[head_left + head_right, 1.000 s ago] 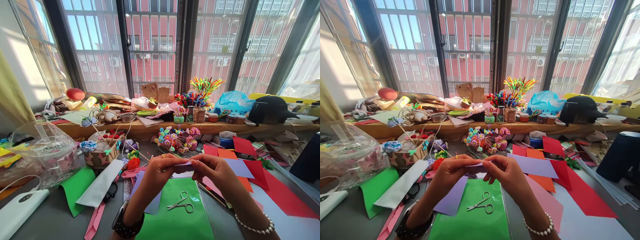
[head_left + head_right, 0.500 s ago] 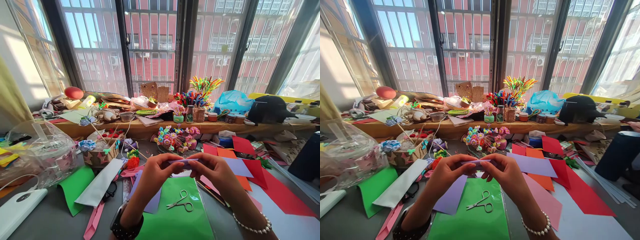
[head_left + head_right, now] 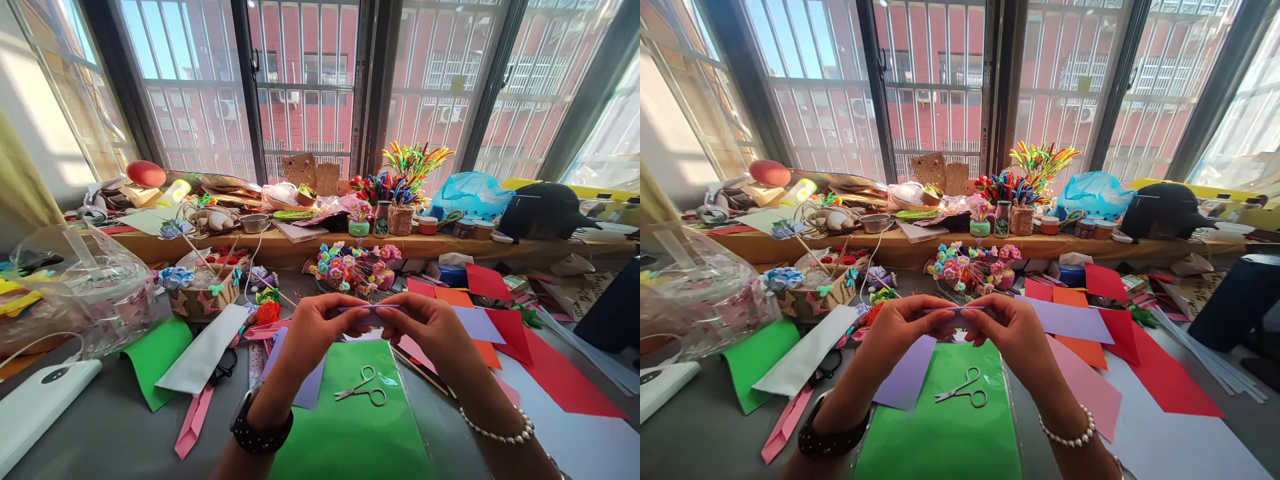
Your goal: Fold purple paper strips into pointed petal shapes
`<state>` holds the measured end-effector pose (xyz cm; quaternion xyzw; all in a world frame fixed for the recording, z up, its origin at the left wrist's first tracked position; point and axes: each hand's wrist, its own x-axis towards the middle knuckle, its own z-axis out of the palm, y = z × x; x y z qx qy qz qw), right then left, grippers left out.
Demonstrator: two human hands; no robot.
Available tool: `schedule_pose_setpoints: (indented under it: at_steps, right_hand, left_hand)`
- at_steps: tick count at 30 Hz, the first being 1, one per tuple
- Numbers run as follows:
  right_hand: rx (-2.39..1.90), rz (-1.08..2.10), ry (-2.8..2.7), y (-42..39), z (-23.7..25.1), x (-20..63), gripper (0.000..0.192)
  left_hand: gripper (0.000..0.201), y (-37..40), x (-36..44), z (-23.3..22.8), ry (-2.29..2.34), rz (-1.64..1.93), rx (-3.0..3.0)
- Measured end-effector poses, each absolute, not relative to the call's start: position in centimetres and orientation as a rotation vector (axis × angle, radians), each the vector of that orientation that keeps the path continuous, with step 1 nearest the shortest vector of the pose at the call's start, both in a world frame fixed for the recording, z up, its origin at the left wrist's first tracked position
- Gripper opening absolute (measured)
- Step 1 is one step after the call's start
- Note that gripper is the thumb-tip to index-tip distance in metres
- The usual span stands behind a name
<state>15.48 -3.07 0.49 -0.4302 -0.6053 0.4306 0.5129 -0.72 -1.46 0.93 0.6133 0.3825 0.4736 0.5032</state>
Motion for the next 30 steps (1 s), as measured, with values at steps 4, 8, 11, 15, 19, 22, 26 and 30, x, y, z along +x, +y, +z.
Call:
schedule_pose_setpoints:
  at_steps: [4, 8, 11, 15, 19, 22, 26, 30]
  right_hand:
    - [-1.038, 1.056, -1.429, -3.11, 0.50, 15.37, 0.018]
    - [-1.029, 1.109, -1.433, -3.04, 0.51, 15.37, 0.023]
    - [-1.023, 1.132, -1.437, -2.79, 0.38, 15.43, 0.027]
    - [-1.044, 1.115, -1.410, -2.45, 0.14, 15.47, 0.024]
    - [-1.056, 1.084, -1.391, -2.49, 0.15, 15.44, 0.022]
    - [-1.050, 1.049, -1.395, -2.67, 0.22, 15.39, 0.023]
    - [-1.062, 0.996, -1.426, -2.65, 0.09, 15.37, 0.023]
    - [-1.073, 0.936, -1.457, -2.36, -0.07, 15.41, 0.025]
  left_hand:
    - [0.011, -1.20, -0.74, 0.94, 0.911, 1.119, 1.438]
    - [0.014, -0.97, -0.83, 0.72, 0.922, 1.103, 1.427]
    - [0.016, -0.88, -0.85, 0.59, 0.940, 1.093, 1.435]
    - [0.015, -0.85, -0.75, 0.59, 0.952, 1.091, 1.427]
    - [0.016, -0.80, -0.53, 0.61, 0.953, 1.096, 1.378]
    - [0.017, -0.74, -0.40, 0.55, 0.950, 1.118, 1.372]
    - [0.017, -0.74, -0.36, 0.49, 0.962, 1.143, 1.420]
    - [0.015, -0.91, -0.16, 0.36, 1.009, 1.185, 1.486]
